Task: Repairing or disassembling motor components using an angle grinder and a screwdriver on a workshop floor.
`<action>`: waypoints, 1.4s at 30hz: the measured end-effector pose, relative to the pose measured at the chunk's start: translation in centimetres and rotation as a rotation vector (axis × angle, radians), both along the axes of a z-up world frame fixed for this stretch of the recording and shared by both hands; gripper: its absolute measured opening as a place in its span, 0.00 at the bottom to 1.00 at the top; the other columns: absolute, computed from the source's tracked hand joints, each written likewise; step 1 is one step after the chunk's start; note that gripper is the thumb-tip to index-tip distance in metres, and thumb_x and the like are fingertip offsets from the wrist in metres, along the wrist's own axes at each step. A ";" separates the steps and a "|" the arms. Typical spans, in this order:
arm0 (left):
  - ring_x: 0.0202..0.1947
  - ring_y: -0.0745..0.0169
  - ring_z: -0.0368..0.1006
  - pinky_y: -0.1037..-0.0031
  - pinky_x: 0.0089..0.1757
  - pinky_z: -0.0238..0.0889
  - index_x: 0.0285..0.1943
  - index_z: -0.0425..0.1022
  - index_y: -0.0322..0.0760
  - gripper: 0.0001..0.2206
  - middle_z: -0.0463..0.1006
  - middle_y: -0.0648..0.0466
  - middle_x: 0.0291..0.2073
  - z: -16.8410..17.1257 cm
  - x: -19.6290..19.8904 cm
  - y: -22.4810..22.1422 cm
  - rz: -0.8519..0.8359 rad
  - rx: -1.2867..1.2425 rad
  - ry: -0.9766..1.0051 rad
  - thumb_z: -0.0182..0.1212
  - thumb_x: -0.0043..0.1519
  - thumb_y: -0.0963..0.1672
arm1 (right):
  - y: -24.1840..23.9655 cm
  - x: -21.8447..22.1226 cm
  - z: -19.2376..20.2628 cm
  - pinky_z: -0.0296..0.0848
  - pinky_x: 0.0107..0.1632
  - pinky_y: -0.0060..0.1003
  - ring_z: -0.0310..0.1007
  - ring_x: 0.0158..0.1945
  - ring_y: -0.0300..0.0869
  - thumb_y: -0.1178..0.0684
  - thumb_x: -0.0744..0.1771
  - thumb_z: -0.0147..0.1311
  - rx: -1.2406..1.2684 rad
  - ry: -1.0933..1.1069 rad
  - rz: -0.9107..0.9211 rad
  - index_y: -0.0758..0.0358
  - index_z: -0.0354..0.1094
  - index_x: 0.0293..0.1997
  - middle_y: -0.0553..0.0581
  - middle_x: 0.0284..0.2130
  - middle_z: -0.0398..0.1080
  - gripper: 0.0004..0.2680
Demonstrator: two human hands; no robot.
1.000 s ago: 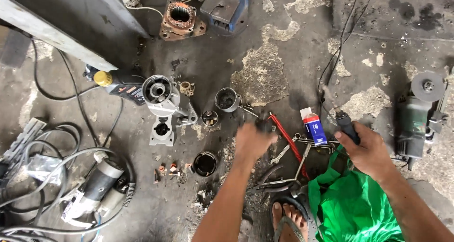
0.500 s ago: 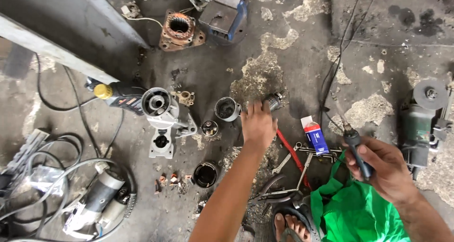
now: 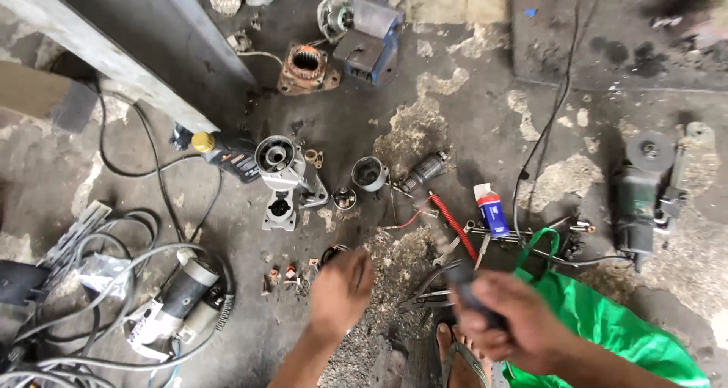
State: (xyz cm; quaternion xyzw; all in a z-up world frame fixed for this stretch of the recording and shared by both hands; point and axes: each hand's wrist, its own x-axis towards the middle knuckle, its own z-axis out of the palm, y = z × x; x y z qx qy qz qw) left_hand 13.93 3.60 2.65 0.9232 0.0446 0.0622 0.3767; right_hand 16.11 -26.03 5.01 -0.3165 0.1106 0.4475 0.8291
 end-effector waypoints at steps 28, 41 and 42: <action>0.21 0.68 0.73 0.76 0.27 0.67 0.45 0.83 0.35 0.12 0.84 0.56 0.25 2.3 3.1 8.5 0.193 -0.162 0.110 0.60 0.60 0.47 | -0.6 6.1 2.8 0.50 0.21 0.25 0.51 0.22 0.30 0.50 0.72 0.46 -0.073 -0.465 -0.437 0.65 0.63 0.60 0.50 0.27 0.62 0.12; 0.61 0.27 0.67 0.47 0.55 0.68 0.81 0.32 0.39 0.43 0.51 0.27 0.73 0.9 25.9 3.7 0.407 -1.999 -0.009 0.44 0.63 0.61 | -3.5 6.4 -2.1 0.52 0.20 0.28 0.53 0.21 0.33 0.54 0.72 0.44 -0.040 -0.335 -0.427 0.74 0.63 0.58 0.56 0.26 0.62 0.12; 0.56 0.30 0.71 0.47 0.52 0.72 0.80 0.35 0.40 0.43 0.59 0.32 0.63 1.0 26.2 4.1 0.292 -2.072 -0.111 0.43 0.62 0.63 | -3.7 6.5 -2.4 0.53 0.20 0.28 0.54 0.21 0.33 0.53 0.72 0.43 -0.037 -0.342 -0.406 0.75 0.62 0.59 0.57 0.27 0.63 0.13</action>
